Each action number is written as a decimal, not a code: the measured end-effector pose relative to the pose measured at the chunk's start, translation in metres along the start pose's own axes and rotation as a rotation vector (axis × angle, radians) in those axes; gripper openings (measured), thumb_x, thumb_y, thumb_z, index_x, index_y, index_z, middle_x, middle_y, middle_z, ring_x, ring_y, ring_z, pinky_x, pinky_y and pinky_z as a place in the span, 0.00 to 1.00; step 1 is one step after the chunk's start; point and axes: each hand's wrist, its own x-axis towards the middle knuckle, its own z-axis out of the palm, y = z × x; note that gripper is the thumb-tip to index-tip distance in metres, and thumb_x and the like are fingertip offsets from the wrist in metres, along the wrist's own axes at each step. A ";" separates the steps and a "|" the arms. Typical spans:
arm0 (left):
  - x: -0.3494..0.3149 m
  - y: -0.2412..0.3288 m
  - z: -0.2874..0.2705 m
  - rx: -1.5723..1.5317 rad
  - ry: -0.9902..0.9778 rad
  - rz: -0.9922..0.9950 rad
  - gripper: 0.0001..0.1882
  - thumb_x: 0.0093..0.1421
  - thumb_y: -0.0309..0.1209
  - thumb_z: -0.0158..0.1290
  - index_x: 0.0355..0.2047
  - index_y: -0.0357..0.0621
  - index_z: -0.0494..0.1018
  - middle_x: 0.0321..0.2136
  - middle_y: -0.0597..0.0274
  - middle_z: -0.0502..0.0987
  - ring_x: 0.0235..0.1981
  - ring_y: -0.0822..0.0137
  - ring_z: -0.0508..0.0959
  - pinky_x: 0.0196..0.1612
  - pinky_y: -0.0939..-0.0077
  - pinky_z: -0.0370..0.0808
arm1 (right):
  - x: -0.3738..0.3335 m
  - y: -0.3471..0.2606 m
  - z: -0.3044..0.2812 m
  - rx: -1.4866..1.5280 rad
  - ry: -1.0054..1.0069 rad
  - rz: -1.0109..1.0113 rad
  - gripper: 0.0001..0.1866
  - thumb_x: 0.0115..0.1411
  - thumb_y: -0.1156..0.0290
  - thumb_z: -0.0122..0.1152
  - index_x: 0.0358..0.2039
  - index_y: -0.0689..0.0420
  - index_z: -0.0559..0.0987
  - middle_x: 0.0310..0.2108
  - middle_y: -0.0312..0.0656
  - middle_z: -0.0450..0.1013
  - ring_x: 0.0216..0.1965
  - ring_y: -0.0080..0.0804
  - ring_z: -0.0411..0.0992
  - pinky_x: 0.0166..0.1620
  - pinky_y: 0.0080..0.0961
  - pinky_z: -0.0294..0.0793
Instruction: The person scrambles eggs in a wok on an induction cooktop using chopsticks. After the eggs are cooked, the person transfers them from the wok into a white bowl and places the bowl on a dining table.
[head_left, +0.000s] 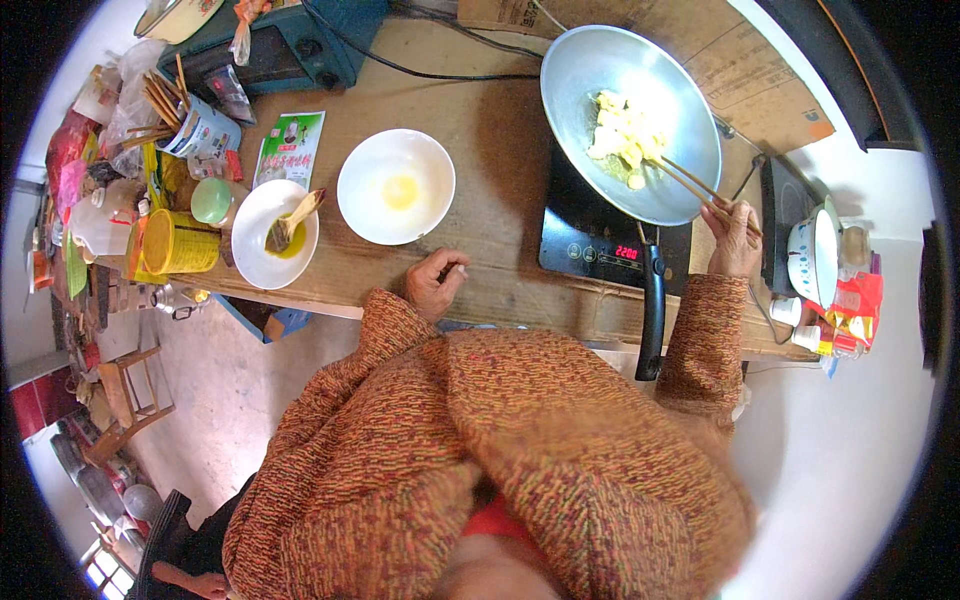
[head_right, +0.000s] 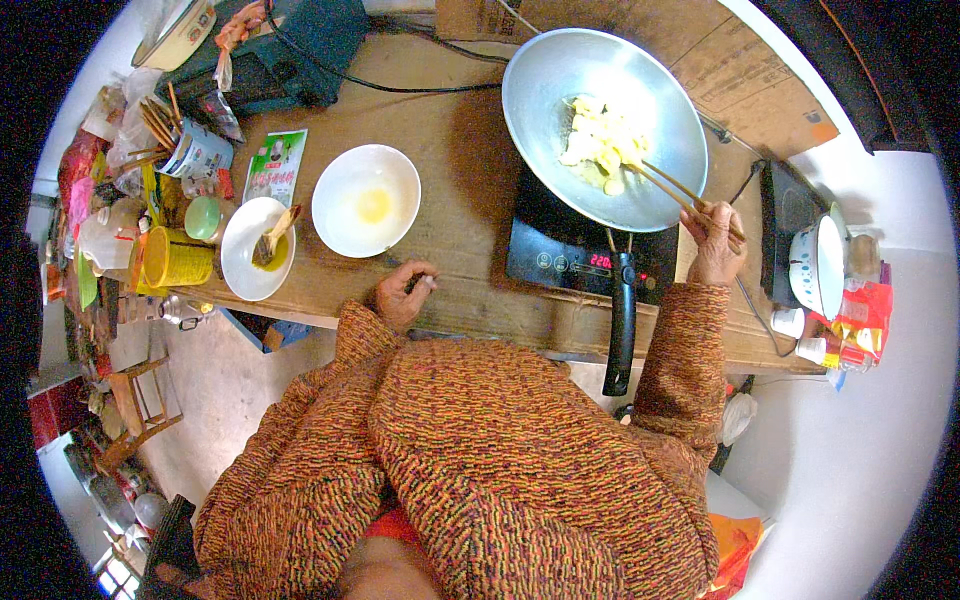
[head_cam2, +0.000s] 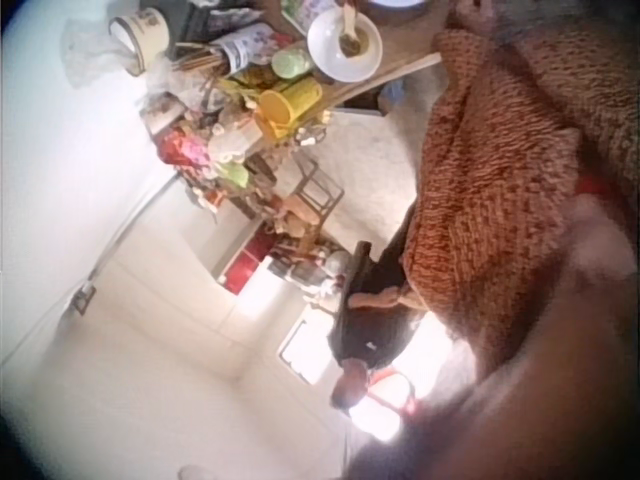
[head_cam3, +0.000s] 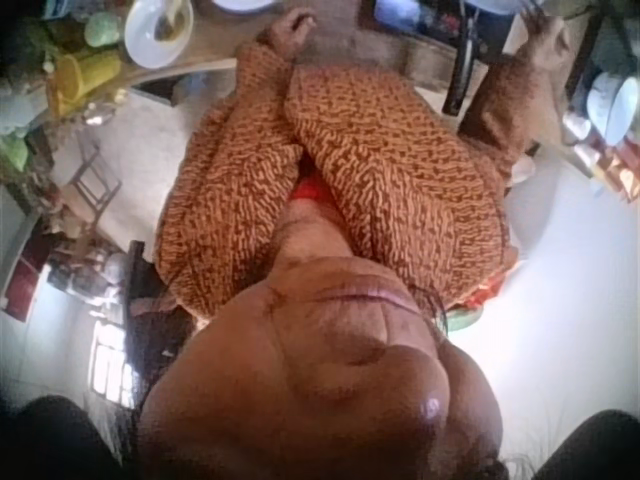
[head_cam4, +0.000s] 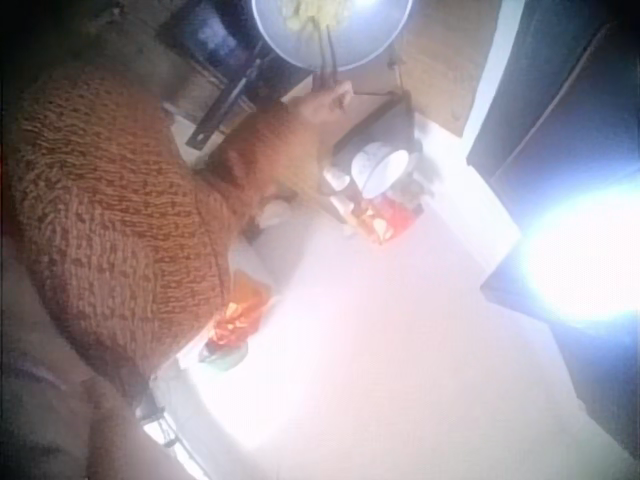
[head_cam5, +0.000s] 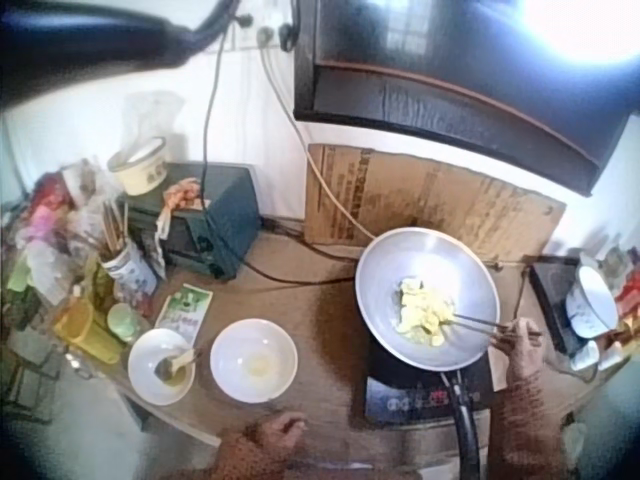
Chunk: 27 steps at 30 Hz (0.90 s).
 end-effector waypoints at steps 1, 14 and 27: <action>0.000 0.001 0.000 0.010 0.005 0.006 0.05 0.53 0.20 0.48 0.31 0.39 0.70 0.23 0.61 0.72 0.25 0.75 0.73 0.29 0.81 0.69 | 0.001 0.003 0.002 0.017 0.010 -0.013 0.15 0.58 0.61 0.54 0.28 0.63 0.71 0.29 0.46 0.71 0.30 0.35 0.73 0.33 0.32 0.80; -0.001 0.001 -0.002 0.043 -0.013 -0.020 0.05 0.55 0.22 0.47 0.31 0.39 0.72 0.24 0.64 0.74 0.26 0.75 0.74 0.31 0.80 0.70 | -0.012 -0.011 0.038 -0.103 -0.296 -0.235 0.12 0.61 0.66 0.49 0.28 0.63 0.72 0.34 0.45 0.72 0.36 0.33 0.72 0.43 0.30 0.72; -0.002 -0.008 0.001 0.015 0.021 0.014 0.05 0.53 0.21 0.48 0.31 0.38 0.71 0.22 0.64 0.72 0.24 0.75 0.72 0.29 0.81 0.69 | -0.033 -0.039 0.051 -0.516 -0.534 -0.476 0.05 0.57 0.73 0.53 0.28 0.62 0.74 0.36 0.46 0.72 0.37 0.33 0.71 0.40 0.25 0.70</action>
